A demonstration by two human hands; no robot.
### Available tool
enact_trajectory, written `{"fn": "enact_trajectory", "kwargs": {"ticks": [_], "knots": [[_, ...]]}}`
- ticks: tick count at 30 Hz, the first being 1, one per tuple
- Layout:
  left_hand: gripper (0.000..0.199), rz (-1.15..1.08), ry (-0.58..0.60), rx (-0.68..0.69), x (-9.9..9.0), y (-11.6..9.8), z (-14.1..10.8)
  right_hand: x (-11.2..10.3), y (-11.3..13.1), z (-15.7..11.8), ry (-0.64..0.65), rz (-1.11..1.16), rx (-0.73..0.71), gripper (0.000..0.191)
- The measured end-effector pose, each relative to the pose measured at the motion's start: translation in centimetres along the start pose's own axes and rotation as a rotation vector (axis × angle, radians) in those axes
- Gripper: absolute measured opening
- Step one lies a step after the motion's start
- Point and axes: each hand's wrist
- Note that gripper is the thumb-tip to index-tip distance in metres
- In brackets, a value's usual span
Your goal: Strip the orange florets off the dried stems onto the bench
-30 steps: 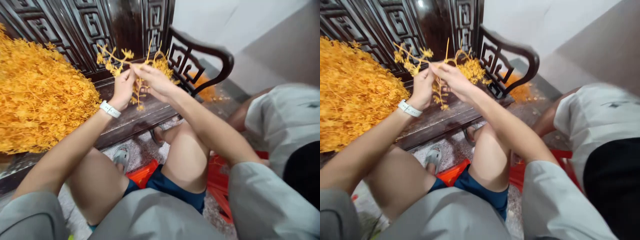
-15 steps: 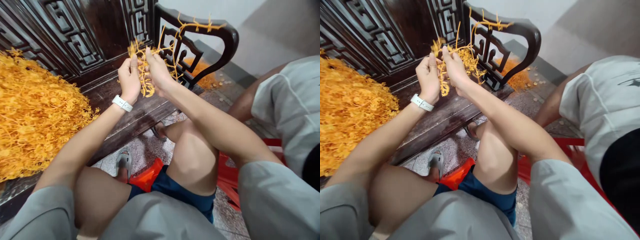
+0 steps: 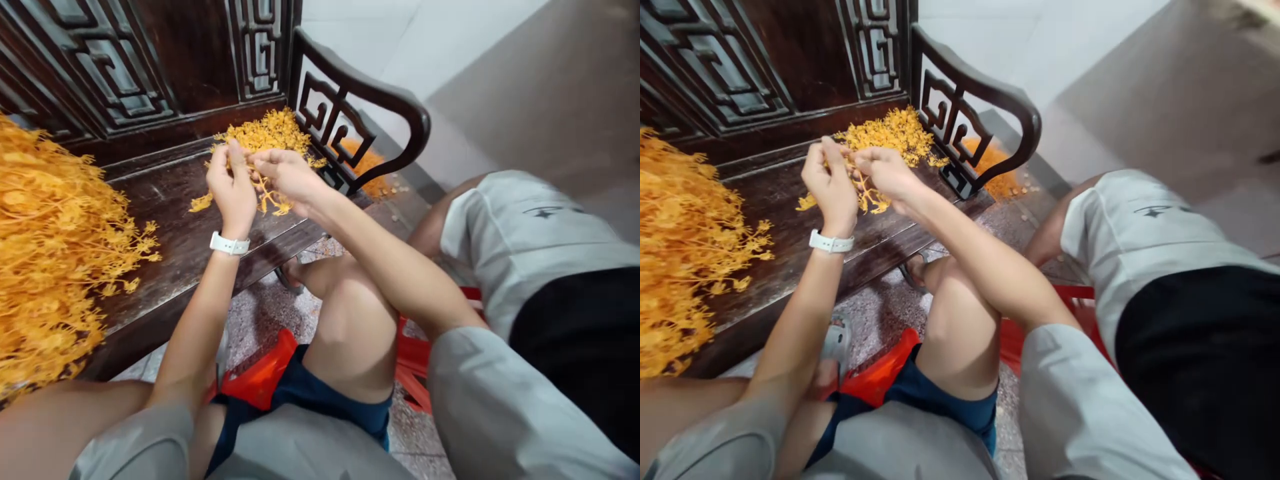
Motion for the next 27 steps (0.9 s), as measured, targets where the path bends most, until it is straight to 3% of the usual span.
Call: {"fn": "enact_trajectory", "kwargs": {"ticks": [3,6,8,9,11,12,15,18,20,24,27], "knots": [[0.040,-0.040,-0.005,-0.003,1.1,-0.4,-1.3,0.8,-0.4,0.7,-0.071,-0.095,-0.079,0.017],[0.039,-0.029,-0.062,0.051,0.7,0.9,-2.8,1.8,-0.8,1.2,-0.125,-0.237,-0.283,0.018],[0.039,0.005,-0.263,0.134,-0.1,2.4,-3.6,2.5,-1.1,1.2,-0.131,-0.298,-0.375,0.017],[0.040,0.020,-0.424,0.168,-0.6,3.1,-3.8,2.9,-1.2,1.2,-0.133,-0.306,-0.386,0.016],[0.040,0.057,-0.591,0.186,-1.5,4.0,-3.9,3.5,-1.1,0.8,-0.154,-0.272,-0.338,0.009],[0.040,0.083,-0.597,0.187,-2.0,4.0,-3.8,3.7,-0.9,0.6,-0.152,-0.239,-0.288,0.008],[0.040,0.185,-0.432,0.202,-3.3,3.2,-3.5,3.8,0.1,-0.4,-0.057,-0.139,-0.131,0.031],[0.043,0.250,-0.344,0.190,-4.0,2.0,-3.2,3.8,1.0,-1.0,0.049,-0.089,-0.072,0.049],[0.046,0.255,-0.363,0.170,-3.9,1.5,-3.0,4.3,0.9,-1.0,0.014,-0.069,-0.078,0.053],[0.055,0.211,-0.450,0.163,-3.6,1.2,-2.3,6.0,-0.1,-0.1,-0.183,-0.098,-0.196,0.051],[0.061,0.150,-0.490,0.174,-3.8,1.5,-1.7,6.9,-0.3,0.3,-0.225,-0.155,-0.194,0.048]]}}
Point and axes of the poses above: each hand's wrist, its own z-axis towards the middle knuckle, its own x-axis out of the palm, y = z × x, and after that the axes turned 14 degrees about -z, right-handed
